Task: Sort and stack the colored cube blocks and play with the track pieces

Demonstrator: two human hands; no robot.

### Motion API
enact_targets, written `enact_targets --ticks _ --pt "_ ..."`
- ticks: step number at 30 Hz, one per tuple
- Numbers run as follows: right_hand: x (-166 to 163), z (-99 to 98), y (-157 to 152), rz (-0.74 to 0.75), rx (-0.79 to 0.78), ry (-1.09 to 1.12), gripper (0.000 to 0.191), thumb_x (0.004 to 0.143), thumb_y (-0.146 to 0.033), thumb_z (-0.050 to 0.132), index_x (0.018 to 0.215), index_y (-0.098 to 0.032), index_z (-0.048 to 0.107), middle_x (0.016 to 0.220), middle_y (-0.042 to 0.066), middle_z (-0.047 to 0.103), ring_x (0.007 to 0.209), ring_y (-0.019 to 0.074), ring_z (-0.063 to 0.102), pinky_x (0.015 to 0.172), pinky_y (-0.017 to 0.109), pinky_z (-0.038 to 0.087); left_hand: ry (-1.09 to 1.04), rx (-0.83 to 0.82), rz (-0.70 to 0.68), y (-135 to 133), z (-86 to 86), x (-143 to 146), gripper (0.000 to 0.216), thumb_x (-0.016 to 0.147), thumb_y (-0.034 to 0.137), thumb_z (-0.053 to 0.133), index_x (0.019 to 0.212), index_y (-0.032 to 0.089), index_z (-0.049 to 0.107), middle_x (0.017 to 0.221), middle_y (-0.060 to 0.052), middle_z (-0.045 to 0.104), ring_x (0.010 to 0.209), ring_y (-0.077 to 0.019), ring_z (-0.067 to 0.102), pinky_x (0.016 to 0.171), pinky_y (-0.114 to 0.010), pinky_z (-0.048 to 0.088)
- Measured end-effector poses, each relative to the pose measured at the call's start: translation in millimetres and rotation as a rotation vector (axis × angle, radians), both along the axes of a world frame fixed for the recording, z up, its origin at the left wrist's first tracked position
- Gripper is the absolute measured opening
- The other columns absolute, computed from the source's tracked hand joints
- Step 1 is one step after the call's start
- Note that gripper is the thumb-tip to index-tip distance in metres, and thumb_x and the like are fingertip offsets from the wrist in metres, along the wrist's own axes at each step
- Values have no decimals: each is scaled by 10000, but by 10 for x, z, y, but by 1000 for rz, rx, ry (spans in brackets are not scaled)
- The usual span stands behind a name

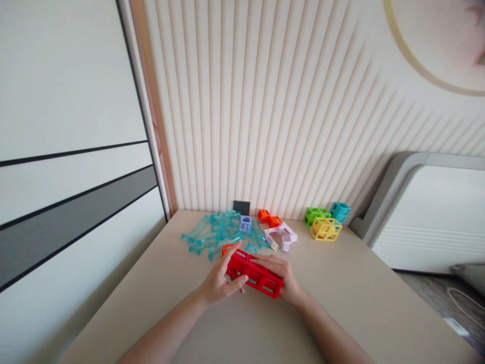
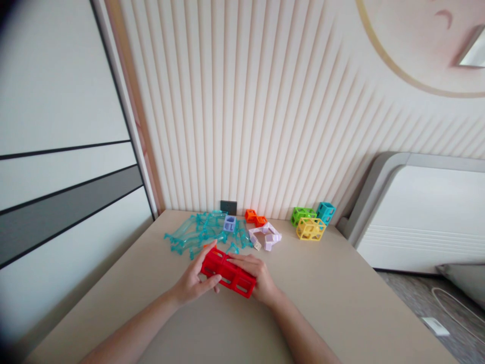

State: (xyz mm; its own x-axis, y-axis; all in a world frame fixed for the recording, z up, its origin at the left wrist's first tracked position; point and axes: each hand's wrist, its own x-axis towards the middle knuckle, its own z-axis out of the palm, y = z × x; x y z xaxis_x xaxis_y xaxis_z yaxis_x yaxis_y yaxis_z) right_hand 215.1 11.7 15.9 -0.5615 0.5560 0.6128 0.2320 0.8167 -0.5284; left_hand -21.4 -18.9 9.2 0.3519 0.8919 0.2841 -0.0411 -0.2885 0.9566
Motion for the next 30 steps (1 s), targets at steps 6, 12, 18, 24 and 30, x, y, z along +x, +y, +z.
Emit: enact_targets --ticks 6,12,18,24,30 --pt "-16 9 -10 -36 93 -58 456 899 -391 682 1329 -253 625 1281 171 681 1071 290 713 848 410 568 -63 -64 36 8 -7 38 813 813 423 758 1498 273 349 1008 -46 654 573 -108 648 525 -282 618" --pt "-21 27 -33 -18 60 -13 445 914 -412 663 1335 -274 625 1277 158 686 1081 287 710 861 421 572 -86 -100 -11 13 -23 12 767 814 448 760 1469 267 404 1000 -65 682 583 -148 697 569 -314 623" --pt "-26 1 -26 -21 31 -6 449 902 -410 679 1329 -281 628 1296 150 676 1089 286 705 885 426 570 -111 -114 -35 30 -89 -5 790 812 474 757 1479 272 385 1013 -80 688 603 -170 715 590 -328 616" --pt "26 -12 -2 -60 142 -78 471 915 -376 664 1366 -264 593 1312 163 665 1063 275 704 862 419 567 -101 -143 2 8 -30 29 769 821 457 749 1473 293 376 1054 -63 649 576 -136 690 566 -307 605" --pt "1 -8 16 -33 108 -21 546 891 -347 701 1411 -285 546 1297 147 678 1118 285 680 927 459 548 -168 -214 -10 9 30 68 949 817 444 758 1554 323 172 977 -30 668 530 -112 668 525 -264 579"
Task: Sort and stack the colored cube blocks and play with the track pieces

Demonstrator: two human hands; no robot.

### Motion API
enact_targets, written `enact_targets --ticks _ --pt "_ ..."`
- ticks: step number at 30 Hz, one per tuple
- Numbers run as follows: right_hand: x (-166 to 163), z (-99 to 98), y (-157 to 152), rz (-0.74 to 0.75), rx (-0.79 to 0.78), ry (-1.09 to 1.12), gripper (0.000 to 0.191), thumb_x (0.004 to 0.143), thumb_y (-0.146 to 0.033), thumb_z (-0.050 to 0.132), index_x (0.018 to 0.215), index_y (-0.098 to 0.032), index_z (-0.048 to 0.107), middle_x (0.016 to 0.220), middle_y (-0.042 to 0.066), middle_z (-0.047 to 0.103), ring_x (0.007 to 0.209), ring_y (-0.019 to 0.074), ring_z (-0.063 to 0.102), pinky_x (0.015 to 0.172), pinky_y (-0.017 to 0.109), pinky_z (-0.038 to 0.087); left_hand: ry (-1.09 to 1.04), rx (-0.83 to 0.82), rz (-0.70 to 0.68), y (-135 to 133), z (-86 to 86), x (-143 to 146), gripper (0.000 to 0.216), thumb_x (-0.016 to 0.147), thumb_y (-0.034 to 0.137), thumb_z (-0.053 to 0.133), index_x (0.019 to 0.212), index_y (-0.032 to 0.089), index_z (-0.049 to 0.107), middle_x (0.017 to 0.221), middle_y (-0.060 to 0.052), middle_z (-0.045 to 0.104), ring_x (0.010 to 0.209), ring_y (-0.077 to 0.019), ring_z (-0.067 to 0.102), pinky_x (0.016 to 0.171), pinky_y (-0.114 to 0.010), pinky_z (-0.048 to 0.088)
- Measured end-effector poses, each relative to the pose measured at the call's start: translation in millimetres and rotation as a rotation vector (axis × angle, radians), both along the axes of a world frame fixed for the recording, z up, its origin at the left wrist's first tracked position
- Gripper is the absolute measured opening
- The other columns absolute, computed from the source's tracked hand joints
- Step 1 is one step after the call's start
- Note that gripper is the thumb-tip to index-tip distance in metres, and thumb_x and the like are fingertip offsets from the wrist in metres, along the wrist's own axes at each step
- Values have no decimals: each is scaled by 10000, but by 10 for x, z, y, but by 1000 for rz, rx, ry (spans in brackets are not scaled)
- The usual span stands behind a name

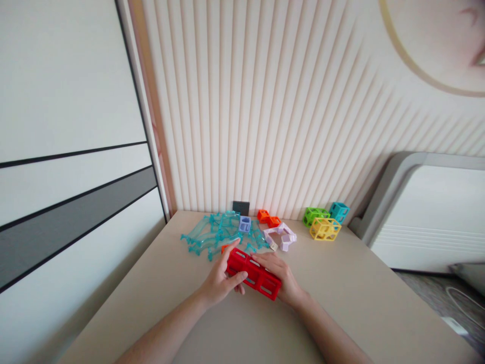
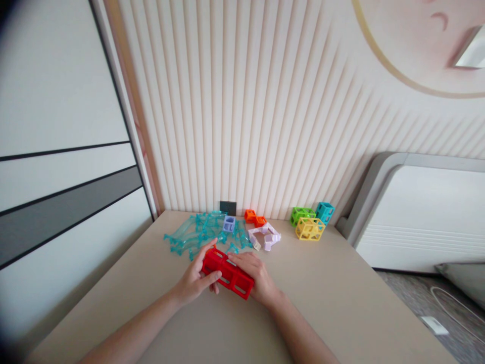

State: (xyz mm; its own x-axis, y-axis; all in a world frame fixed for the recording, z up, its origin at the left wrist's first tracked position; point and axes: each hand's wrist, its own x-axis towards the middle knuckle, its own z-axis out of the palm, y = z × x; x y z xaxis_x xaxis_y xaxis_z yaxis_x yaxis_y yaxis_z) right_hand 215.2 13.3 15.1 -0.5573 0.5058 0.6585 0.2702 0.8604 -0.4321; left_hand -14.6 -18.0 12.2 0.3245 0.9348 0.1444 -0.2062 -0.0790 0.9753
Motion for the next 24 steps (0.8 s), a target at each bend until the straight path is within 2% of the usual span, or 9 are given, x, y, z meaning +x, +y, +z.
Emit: enact_targets --ticks 2,4,7,11,14,17,21,24 --pt "-39 3 -14 26 -109 69 474 880 -378 710 1335 -282 622 1227 134 718 1100 298 692 931 471 555 -53 7 -15 10 21 -3 993 832 444 745 1568 331 89 930 -25 680 524 -121 678 501 -237 553" --pt "-77 5 -36 23 -306 154 405 871 -422 712 1243 -264 693 1177 127 742 1067 308 710 919 464 572 -103 20 -36 19 45 -10 1017 851 448 724 1572 334 16 884 -27 687 523 -135 688 466 -205 517" --pt "-115 5 -61 38 -613 299 404 837 -456 744 1177 -239 732 1136 115 759 986 307 741 865 445 604 -98 23 -60 25 61 -17 1060 853 432 727 1564 350 -55 843 -26 690 521 -149 693 388 -146 434" --pt "-118 -6 -35 76 -798 396 448 729 -472 836 1093 -224 757 1067 105 780 926 300 757 861 461 605 -46 3 -82 33 23 -13 1112 806 399 782 1570 339 -25 728 54 639 443 -96 599 421 -211 522" --pt "-89 -13 20 74 -841 447 542 677 -459 877 1148 -240 724 1123 102 763 985 292 742 895 454 591 5 -26 -34 48 9 -12 1063 798 430 779 1569 329 54 866 1 689 396 -86 591 374 -200 473" --pt "-37 -5 79 40 -819 513 562 755 -502 810 1241 -265 656 1186 103 734 1030 274 723 900 442 589 15 -24 91 71 46 -22 991 809 472 751 1556 321 118 988 -59 708 380 -99 618 337 -174 397" --pt "12 12 103 -94 -631 518 338 921 -531 610 1097 -250 678 1242 116 694 1130 262 667 968 440 546 -12 -18 262 101 114 -42 905 839 512 698 1539 259 184 820 -14 714 343 -87 589 344 -159 371" --pt "-11 0 66 -122 -473 390 307 910 -539 618 1007 -260 700 1406 102 578 1307 285 539 1077 476 453 -4 -24 284 102 115 -42 871 832 530 695 1517 256 231 876 -33 725 326 -81 573 328 -164 365"
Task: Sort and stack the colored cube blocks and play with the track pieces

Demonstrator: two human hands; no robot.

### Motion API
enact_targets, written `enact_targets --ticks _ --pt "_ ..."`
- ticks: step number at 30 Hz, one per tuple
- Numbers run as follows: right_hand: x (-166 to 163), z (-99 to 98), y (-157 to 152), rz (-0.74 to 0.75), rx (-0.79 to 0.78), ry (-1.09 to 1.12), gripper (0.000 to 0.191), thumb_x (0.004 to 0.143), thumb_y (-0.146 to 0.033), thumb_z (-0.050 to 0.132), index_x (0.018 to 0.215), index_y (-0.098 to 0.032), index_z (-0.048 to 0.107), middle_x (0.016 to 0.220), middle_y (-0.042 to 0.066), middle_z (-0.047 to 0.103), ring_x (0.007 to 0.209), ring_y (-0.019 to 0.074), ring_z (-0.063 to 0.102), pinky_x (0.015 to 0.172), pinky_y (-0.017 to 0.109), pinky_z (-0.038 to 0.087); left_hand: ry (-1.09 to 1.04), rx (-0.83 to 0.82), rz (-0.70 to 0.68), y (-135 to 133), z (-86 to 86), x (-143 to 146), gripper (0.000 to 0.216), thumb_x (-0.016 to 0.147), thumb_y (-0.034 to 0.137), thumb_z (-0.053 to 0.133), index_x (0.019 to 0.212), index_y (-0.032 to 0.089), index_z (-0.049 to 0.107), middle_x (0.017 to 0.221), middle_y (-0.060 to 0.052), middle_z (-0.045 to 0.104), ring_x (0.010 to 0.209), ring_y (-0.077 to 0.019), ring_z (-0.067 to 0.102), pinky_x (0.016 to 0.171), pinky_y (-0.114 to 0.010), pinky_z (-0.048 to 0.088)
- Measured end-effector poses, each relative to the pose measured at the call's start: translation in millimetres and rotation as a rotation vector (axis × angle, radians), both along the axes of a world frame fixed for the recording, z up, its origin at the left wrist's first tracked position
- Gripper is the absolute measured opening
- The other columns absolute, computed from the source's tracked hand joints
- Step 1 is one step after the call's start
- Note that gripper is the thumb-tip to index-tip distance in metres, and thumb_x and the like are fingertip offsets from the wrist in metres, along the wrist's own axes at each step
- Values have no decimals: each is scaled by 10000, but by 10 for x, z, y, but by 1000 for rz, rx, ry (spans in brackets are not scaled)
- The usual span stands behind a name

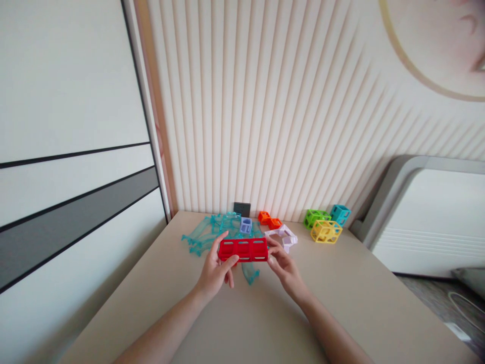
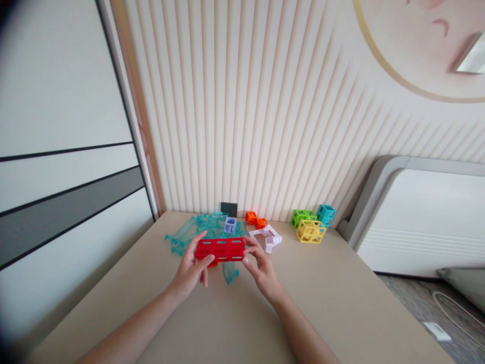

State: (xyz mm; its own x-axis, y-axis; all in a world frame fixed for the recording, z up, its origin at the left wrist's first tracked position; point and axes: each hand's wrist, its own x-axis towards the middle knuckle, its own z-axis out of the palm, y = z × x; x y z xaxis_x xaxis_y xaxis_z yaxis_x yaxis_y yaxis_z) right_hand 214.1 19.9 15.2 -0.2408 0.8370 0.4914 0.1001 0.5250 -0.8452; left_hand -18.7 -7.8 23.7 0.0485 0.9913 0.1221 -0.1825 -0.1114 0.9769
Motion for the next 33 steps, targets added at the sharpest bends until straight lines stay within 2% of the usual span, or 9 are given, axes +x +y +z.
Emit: enact_targets --ticks 3,7,11,21,33 --pt "-52 -36 -47 17 66 -155 352 860 -523 693 1111 -278 717 1500 98 476 1384 304 450 1141 501 369 20 0 -75 -26 -45 28 882 814 529 716 1511 281 237 1058 -93 712 342 -76 585 316 -173 386" --pt "-83 -85 -70 21 86 -196 384 854 -521 697 1139 -267 733 1498 111 469 1338 316 496 1101 504 418 27 -14 -153 -69 -100 73 861 797 523 741 1493 308 282 1185 -111 657 358 -44 565 329 -190 454" --pt "-71 -84 -77 30 115 -185 364 866 -494 693 1171 -299 727 1451 103 511 1284 299 539 1078 479 449 33 -5 -159 -87 -104 83 822 801 515 742 1467 294 314 1181 -108 643 360 -35 551 330 -197 476" --pt "-73 -13 -120 79 117 -176 254 889 -454 679 1062 -289 766 1410 89 523 1260 282 543 1074 453 448 53 21 -148 -86 -134 71 806 802 513 741 1449 275 324 1162 -107 647 361 -24 542 311 -180 478" --pt "-82 -43 -100 121 79 -113 300 882 -495 674 1076 -283 759 1397 86 499 1248 274 537 1062 414 457 83 67 -151 -95 -162 67 764 815 525 720 1434 270 352 1141 -99 650 364 -27 543 314 -190 494"
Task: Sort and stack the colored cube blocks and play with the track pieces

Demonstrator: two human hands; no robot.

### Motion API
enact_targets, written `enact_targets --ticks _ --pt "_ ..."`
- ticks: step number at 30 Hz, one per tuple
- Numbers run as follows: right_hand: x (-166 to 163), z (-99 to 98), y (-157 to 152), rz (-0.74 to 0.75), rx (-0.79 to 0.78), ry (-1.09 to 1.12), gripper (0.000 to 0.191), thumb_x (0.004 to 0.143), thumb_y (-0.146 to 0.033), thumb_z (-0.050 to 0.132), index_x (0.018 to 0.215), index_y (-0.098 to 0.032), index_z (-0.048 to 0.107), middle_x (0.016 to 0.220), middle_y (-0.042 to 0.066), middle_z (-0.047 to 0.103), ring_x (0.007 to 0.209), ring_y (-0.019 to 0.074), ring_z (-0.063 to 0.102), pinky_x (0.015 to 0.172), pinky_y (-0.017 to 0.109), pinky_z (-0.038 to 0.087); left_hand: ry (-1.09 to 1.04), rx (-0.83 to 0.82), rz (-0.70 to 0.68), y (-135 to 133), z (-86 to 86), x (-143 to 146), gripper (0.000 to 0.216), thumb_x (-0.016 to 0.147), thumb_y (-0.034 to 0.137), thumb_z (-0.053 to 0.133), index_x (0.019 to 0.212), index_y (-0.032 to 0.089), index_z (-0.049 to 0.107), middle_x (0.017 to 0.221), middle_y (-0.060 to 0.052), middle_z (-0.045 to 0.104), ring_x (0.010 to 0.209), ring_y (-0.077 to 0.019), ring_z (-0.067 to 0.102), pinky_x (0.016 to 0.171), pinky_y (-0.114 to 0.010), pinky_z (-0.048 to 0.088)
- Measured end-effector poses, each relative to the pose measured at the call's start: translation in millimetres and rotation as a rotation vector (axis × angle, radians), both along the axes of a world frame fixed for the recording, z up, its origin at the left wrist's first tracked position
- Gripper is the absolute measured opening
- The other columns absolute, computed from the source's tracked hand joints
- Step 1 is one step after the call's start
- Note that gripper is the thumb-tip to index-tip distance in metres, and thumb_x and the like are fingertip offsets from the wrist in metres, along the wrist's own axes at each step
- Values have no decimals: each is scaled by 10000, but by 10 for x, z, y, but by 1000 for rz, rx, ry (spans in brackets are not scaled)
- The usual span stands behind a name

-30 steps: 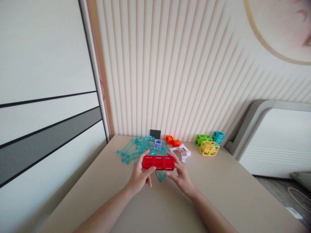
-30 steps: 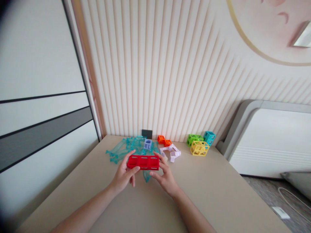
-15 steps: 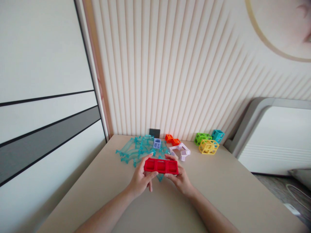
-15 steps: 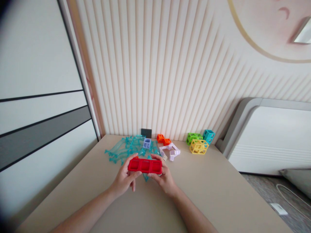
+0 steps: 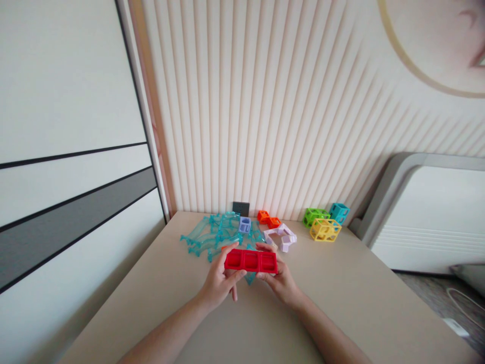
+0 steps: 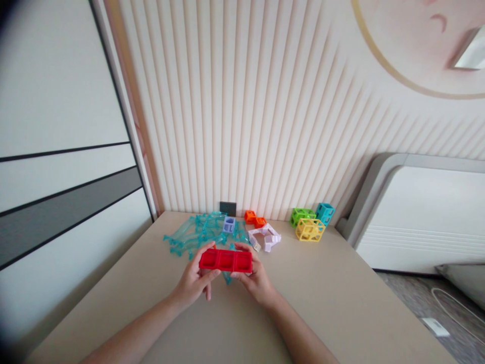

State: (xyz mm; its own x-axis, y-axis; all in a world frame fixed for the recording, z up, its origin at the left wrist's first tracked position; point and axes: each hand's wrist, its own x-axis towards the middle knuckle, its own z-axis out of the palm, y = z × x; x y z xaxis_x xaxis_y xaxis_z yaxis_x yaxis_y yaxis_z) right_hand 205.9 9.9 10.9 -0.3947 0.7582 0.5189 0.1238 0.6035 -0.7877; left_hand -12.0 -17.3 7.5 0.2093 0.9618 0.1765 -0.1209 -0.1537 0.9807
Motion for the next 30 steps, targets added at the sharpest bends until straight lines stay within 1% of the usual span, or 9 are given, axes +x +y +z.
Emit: enact_targets --ticks 4,8,13,17,19,22,25,27,30 --pt "0 -13 5 -1 -20 -3 329 865 -528 680 1059 -277 767 1390 89 512 1252 282 535 1060 418 458 9 8 -4 12 -9 -2 770 825 509 716 1451 269 338 1148 -108 645 373 -35 558 315 -188 490" --pt "8 -22 19 0 -54 -14 387 846 -566 682 1081 -270 765 1426 94 505 1279 295 520 1075 441 445 -8 22 3 7 -31 7 861 843 482 707 1522 309 206 1157 -108 639 394 -38 558 335 -204 507" --pt "19 78 0 28 -97 10 473 853 -615 645 1200 -303 720 1593 59 337 1422 334 377 1163 521 314 -73 54 -33 -24 27 16 1006 837 459 730 1558 320 42 1107 -97 679 504 -72 614 477 -233 566" --pt "35 146 -21 -33 -196 9 376 897 -566 616 1128 -305 755 1645 7 233 1465 337 304 1183 535 274 -67 49 -73 -33 86 5 945 903 509 632 1564 303 -12 1088 -132 695 519 -107 669 431 -177 469" --pt "45 139 -15 -68 -212 -12 391 873 -561 653 1151 -303 747 1657 -2 192 1483 340 260 1201 536 237 -65 44 -33 -18 98 -5 879 930 509 589 1560 332 2 1159 -153 674 527 -114 687 395 -156 421" --pt "60 95 10 -110 -194 -34 439 848 -563 683 1201 -306 724 1667 -8 146 1499 340 215 1218 529 199 -72 27 30 18 124 -16 863 925 484 606 1548 381 18 1227 -150 651 503 -105 683 344 -137 364" --pt "70 52 35 -118 -201 -22 498 823 -564 713 1259 -322 687 1664 -4 163 1497 337 227 1211 530 219 -95 12 48 39 170 -16 907 895 466 654 1545 399 24 1208 -121 669 437 -73 630 325 -146 391" --pt "71 35 45 -94 -244 7 544 808 -575 723 1286 -321 666 1653 16 205 1467 337 305 1188 533 277 -108 5 36 39 189 -7 943 880 452 677 1550 391 16 1162 -100 691 440 -65 611 346 -164 455" --pt "64 35 43 -53 -273 54 525 812 -594 709 1248 -302 691 1628 38 281 1421 330 390 1159 529 331 -117 3 -23 30 165 6 977 868 428 699 1561 365 13 1102 -81 709 486 -75 610 397 -203 538"
